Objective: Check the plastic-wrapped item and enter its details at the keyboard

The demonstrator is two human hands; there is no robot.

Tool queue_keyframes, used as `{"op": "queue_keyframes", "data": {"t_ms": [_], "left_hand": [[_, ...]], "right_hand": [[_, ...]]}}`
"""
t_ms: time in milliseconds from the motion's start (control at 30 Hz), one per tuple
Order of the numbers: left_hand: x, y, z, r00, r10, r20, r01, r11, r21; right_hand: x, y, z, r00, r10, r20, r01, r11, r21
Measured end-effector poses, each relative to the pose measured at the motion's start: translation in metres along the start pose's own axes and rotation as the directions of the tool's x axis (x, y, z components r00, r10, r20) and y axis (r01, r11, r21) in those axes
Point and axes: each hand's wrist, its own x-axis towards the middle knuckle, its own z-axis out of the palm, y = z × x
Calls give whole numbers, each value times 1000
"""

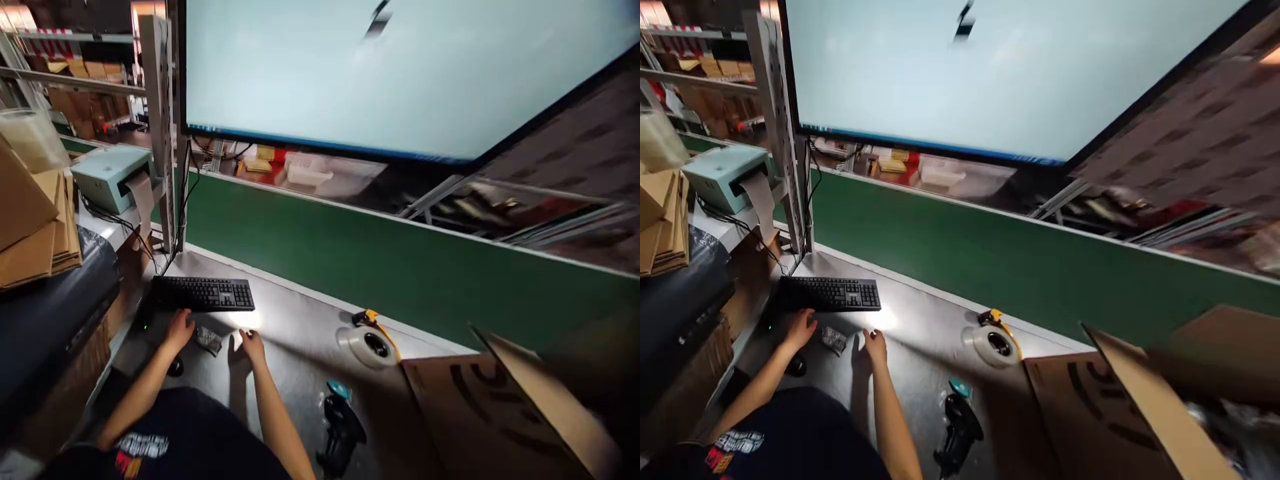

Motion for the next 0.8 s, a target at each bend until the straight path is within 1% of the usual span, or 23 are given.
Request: {"op": "queue_keyframes", "data": {"t_ms": [100, 167, 233, 267, 367, 433, 500, 567, 633, 700, 767, 800], "left_hand": [[-27, -17, 3, 997, 47, 68, -51, 997, 55], [-45, -28, 1, 990, 94, 103, -107, 985, 132], [-58, -34, -2, 982, 123, 143, -151, 967, 206], [-61, -35, -4, 980, 117, 160, -153, 960, 233], [-56, -34, -5, 985, 70, 156, -115, 946, 304], [-45, -32, -5, 992, 21, 123, -63, 935, 348], [-33, -33, -6, 995, -32, 90, -5, 923, 386], [-22, -36, -9, 996, -65, 65, 33, 914, 403], [-14, -39, -13, 995, -83, 59, 52, 913, 405], [-9, -42, -18, 994, -79, 79, 39, 909, 415], [-4, -44, -22, 992, -70, 104, 16, 892, 452], [-1, -44, -25, 992, -78, 104, 19, 878, 478]], "right_hand": [[-19, 12, 11, 995, 29, 98, -24, 998, -51], [-34, 18, 10, 989, 1, 147, 11, 997, -80], [-45, 18, 7, 979, -69, 192, 90, 991, -100], [-48, 16, 6, 970, -111, 215, 137, 985, -108], [-48, 3, 9, 929, -230, 288, 276, 952, -130], [-42, -9, 18, 882, -313, 351, 387, 908, -163], [-36, -24, 31, 821, -384, 422, 491, 853, -179], [-30, -40, 46, 758, -429, 491, 565, 808, -166], [-29, -57, 61, 702, -458, 545, 612, 780, -132], [-30, -74, 75, 647, -484, 589, 654, 749, -104], [-33, -89, 86, 609, -500, 616, 683, 725, -87], [-34, -96, 91, 597, -502, 626, 692, 717, -86]]}}
